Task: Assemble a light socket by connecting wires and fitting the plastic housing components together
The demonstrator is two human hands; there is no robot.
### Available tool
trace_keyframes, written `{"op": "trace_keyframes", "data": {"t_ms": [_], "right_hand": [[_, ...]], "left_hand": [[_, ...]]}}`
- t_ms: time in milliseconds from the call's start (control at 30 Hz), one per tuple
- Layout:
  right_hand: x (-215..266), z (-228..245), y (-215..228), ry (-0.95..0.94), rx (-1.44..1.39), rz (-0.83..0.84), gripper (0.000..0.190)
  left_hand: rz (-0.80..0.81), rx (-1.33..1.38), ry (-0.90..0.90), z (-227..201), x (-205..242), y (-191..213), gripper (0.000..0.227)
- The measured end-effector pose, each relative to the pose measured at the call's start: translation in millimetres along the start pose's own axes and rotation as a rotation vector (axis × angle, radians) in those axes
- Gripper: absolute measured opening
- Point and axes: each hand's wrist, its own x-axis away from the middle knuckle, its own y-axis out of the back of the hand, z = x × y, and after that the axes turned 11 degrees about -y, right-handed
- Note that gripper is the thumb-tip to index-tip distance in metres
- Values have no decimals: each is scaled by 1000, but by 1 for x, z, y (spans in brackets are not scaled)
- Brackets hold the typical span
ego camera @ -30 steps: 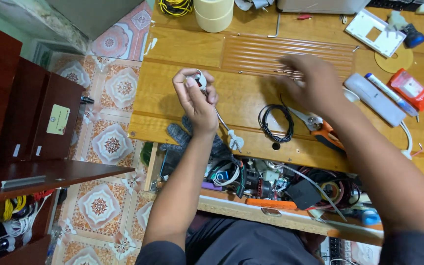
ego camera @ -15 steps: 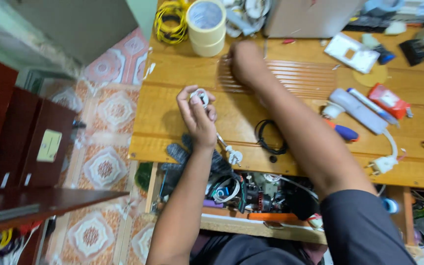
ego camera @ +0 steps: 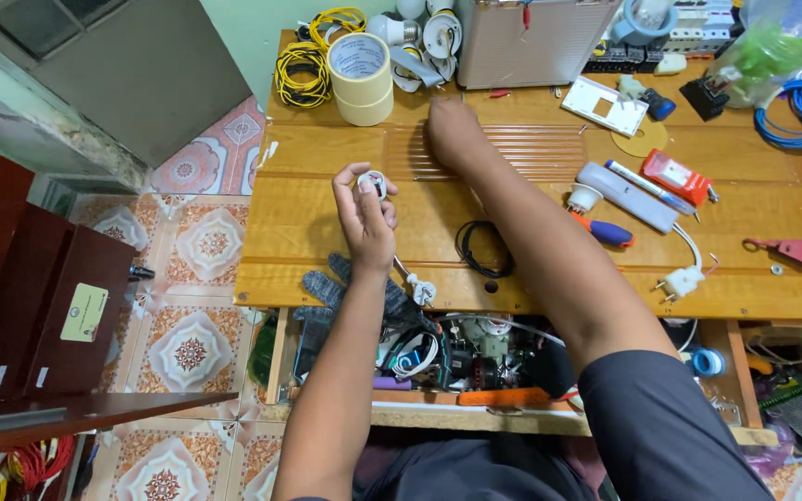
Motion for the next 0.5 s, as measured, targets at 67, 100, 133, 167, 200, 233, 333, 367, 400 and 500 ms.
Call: {"op": "trace_keyframes", "data": {"t_ms": [67,100,133,167,200,233,333,367,400,500], "right_hand": [[1,-3,8,-46,-41,49,10],[0,-2,13,-87,-82,97,15],[7,-6,25,-84,-83,94,15],[16,-9,36,-48,-312,79,15],[24,-11,46,-13,-541,66,15],[45,-6,69,-6,-538,71,15],[110,3,140,129,-1269,162,16],[134,5,164,42,-1389,203,19],[157,6,189,-49,-1506,244,23],[204,-10,197,-94,-1798,186,24]], "left_hand": [[17,-7,-6,0,2,0,26],[31,-16,-15,0,2,0,27],[30,-17,-18,3,2,0,27],[55,1,-21,5,4,1,28],[81,19,-24,8,5,3,30],[72,17,-24,1,7,0,30],[111,44,-60,-15,12,-9,29],[131,77,-65,-18,16,-12,30],[150,111,-70,-20,19,-16,31],[206,178,-72,-17,27,-24,33]]}}
